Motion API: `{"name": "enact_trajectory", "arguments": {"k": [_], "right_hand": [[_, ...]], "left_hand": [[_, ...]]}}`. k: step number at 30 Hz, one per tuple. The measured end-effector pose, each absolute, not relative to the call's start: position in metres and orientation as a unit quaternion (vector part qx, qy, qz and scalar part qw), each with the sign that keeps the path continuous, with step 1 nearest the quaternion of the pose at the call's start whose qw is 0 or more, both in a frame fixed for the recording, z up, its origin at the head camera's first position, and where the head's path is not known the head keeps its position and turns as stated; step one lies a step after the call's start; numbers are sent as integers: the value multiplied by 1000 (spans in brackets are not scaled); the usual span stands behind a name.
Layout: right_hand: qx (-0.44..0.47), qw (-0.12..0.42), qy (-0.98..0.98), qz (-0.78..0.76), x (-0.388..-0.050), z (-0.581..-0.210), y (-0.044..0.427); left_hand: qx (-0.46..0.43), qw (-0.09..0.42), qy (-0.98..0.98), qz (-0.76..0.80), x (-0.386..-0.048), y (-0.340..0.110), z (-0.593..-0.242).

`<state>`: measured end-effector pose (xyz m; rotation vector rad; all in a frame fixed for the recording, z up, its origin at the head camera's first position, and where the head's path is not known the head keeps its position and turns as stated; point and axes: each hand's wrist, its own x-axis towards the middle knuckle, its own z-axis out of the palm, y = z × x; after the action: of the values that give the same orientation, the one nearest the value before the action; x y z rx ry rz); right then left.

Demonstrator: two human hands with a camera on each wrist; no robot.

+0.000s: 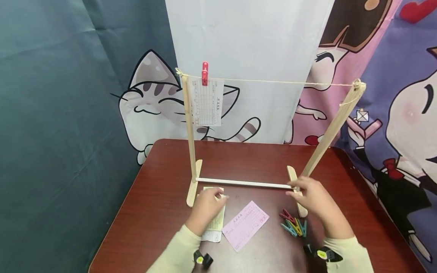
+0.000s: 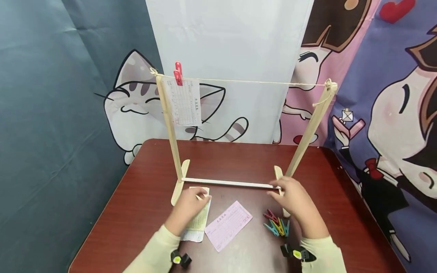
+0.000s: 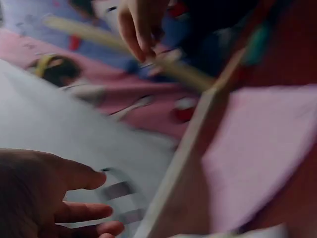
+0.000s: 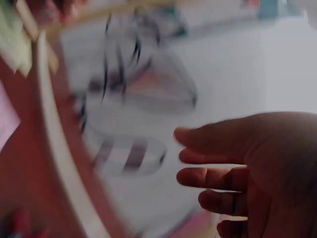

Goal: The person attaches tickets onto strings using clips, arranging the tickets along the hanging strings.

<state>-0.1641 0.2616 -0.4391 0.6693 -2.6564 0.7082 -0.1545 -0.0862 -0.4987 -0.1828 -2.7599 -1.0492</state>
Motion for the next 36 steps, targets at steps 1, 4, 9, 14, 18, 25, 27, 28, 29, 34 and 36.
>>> {"name": "enact_trajectory", "arguments": {"k": [1, 4, 9, 14, 18, 25, 27, 28, 29, 34, 36], "right_hand": [[202, 137, -938, 248, -160, -455, 270], [133, 91, -955, 249, -147, -494, 283], [93, 54, -968, 228, -137, -531, 274], [74, 83, -975, 191, -138, -549, 261], [66, 102, -975, 187, -139, -558, 257], [94, 177, -950, 238, -140, -567, 256], [103, 221, -929, 278, -141, -569, 256], [104, 239, -918, 298, -142, -570, 256], [103, 254, -908, 318, -142, -570, 256], [69, 267, -884, 379, -141, -569, 253], [57, 253, -880, 398, -141, -568, 252]], "left_hand": [[-72, 71, -934, -343, -150, -78, -509], [-101, 38, -944, -312, -140, -57, -532], [-119, 44, -959, -253, -134, -42, -551], [-135, 58, -957, -250, -133, -41, -554], [-143, 57, -956, -249, -132, -40, -554], [-160, 63, -959, -226, -130, -37, -556], [-168, 67, -955, -235, -130, -37, -557], [-170, 70, -953, -242, -131, -37, -557], [-170, 69, -948, -258, -131, -38, -557], [-162, 15, -905, -393, -136, -41, -559], [-158, 1, -883, -441, -139, -42, -560]]}}
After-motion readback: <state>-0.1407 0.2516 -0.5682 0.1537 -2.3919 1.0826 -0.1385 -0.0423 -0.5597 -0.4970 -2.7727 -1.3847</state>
